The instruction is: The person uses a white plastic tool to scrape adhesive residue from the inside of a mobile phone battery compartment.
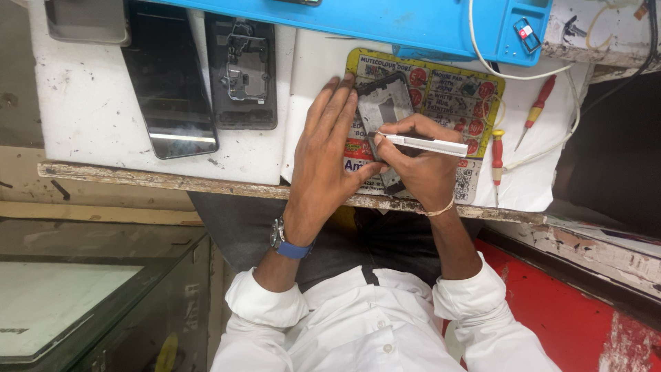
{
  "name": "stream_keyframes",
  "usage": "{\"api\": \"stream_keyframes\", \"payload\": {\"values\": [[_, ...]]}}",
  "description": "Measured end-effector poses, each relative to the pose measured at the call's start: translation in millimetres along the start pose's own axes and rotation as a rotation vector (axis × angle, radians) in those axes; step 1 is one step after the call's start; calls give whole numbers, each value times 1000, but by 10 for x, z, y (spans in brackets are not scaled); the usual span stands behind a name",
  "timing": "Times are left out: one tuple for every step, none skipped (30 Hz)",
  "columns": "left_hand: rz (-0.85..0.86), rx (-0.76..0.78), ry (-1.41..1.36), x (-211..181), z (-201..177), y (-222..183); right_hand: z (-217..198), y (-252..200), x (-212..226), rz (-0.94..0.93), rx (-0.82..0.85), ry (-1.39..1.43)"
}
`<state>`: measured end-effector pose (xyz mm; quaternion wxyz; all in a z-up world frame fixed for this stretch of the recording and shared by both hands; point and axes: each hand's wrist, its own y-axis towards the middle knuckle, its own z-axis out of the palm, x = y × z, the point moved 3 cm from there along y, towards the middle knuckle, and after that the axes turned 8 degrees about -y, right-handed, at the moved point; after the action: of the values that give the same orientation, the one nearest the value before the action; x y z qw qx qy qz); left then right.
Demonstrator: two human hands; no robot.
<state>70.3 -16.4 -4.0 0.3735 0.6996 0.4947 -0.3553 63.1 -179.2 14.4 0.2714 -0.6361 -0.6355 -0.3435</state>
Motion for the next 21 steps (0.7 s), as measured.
{"api": "stream_keyframes", "payload": {"values": [[-1, -2, -1, 4, 1, -4, 8, -1, -7, 22, 4, 7], [-3, -4, -2, 11, 3, -6, 17, 2, -8, 6, -4, 17], [-3, -2, -6, 16, 12, -9, 24, 0, -14, -7, -14, 26], [-2, -2, -9, 21, 18, -11, 25, -4, -21, -20, -25, 35], [0, -2, -11, 27, 18, -13, 30, -7, -27, -28, -27, 24], [2, -2, -13, 27, 19, -17, 29, -11, -32, -37, -30, 13], [2, -3, -12, 26, 18, -15, 27, -8, -34, -47, -33, 3], [1, -3, -11, 21, 15, -14, 24, -3, -36, -46, -31, 2], [1, -4, -9, 18, 10, -9, 20, 4, -36, -48, -28, 1], [1, -2, -6, 16, 7, -2, 17, 10, -34, -49, -25, 0], [-1, 0, -4, 14, 8, -2, 15, 10, -34, -47, -21, 9], [-4, 2, -2, 15, 9, -2, 16, 9, -35, -46, -16, 19], [-5, 2, -4, 17, 10, -6, 18, 4, -37, -43, -11, 28], [-6, 1, -6, 18, 13, -9, 18, -1, -39, -45, -10, 17], [-5, 1, -7, 20, 13, -8, 19, -1, -38, -47, -12, 5], [-6, 3, -5, 21, 13, -8, 20, 0, -38, -50, -14, -6], [-6, 5, -3, 22, 12, -10, 21, 0, -37, -54, -18, -5], [-7, 8, -1, 22, 13, -11, 20, 2, -36, -57, -22, -3], [-8, 7, 1, 23, 14, -11, 19, 3, -36, -61, -27, -2], [-9, 7, 3, 24, 16, -11, 18, 4, -37, -62, -24, -9], [-11, 6, 5, 24, 18, -11, 16, 5, -37, -63, -20, -17]]}}
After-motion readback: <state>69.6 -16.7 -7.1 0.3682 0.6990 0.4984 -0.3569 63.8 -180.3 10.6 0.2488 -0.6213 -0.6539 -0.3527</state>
